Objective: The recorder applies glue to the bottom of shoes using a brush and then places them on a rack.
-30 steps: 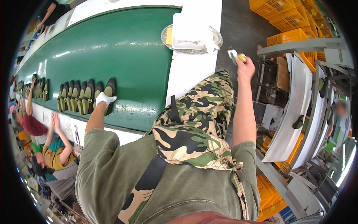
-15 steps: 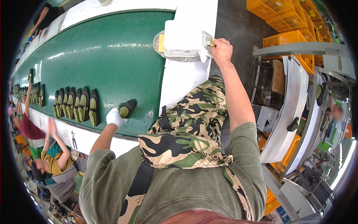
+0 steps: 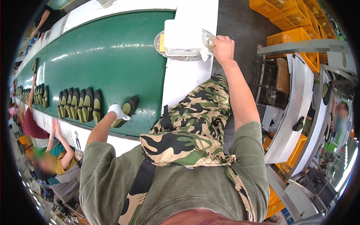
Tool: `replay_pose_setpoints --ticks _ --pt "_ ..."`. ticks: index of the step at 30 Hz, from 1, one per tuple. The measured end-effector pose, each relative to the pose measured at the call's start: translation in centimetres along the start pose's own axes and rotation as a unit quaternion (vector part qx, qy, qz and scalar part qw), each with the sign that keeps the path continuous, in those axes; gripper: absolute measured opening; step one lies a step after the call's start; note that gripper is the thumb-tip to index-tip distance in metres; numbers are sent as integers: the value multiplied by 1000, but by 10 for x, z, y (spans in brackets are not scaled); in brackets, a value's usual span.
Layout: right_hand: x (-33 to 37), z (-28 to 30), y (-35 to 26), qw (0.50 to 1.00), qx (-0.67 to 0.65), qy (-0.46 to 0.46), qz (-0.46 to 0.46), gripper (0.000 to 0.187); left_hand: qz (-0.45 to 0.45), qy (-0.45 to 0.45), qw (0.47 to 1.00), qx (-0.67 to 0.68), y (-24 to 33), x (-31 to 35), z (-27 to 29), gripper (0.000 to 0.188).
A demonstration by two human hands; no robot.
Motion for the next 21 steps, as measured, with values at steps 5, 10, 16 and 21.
replay_pose_setpoints --ticks 5,10,16,21 --pt "6 -11 16 977 -29 -151 -150 17 -27 13 882 470 2 -11 25 72" --pt "34 -28 67 894 -120 -196 -385 22 -203 -4 501 841 48 -9 84 49" --pt "76 -7 80 804 -319 -61 -498 21 -280 24 422 862 81 27 159 42" --pt "76 39 19 598 -622 0 -506 14 -472 372 533 595 121 121 234 58"
Point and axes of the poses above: each hand's wrist, its own x-axis away from the middle knuckle, its own z-axis out of the back of the hand, y = z × x, the point moved 7 cm from there along -x, towards the middle knuckle
